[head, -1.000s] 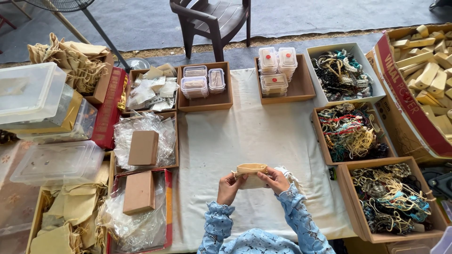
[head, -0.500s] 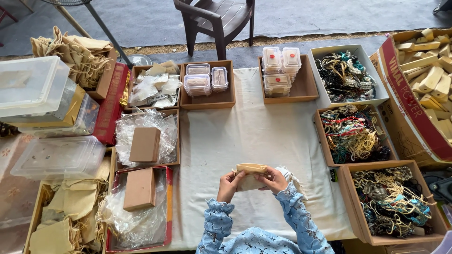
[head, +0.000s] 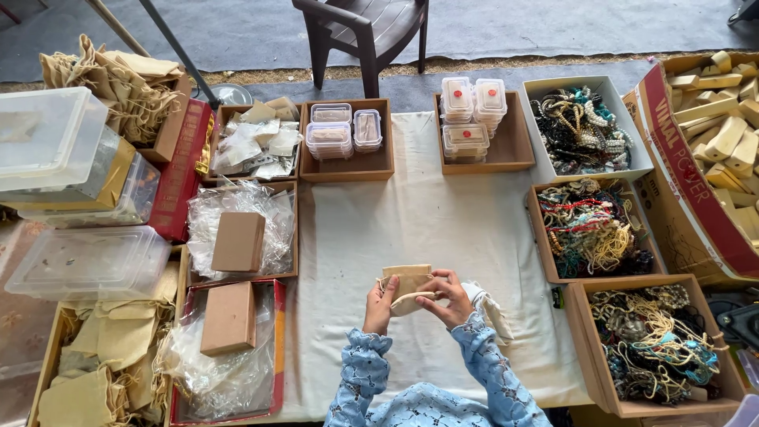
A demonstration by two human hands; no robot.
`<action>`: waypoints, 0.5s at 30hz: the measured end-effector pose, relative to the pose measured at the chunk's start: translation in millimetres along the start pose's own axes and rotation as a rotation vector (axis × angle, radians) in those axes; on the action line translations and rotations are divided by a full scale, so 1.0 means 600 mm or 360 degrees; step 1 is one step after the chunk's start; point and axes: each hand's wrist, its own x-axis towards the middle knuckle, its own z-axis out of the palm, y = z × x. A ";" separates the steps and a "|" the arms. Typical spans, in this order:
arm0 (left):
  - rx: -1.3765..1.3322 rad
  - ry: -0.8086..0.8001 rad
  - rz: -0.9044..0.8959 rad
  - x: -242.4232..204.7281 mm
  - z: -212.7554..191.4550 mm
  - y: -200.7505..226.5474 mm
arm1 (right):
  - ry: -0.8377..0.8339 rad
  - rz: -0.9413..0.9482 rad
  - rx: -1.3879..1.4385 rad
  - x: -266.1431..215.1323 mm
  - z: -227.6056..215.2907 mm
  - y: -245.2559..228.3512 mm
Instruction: Clean a beaded necklace with a cloth and prepare it for packaging.
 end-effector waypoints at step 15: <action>-0.0176 -0.0102 -0.0079 -0.014 0.015 0.011 | 0.0032 0.0456 0.0547 0.014 0.021 0.036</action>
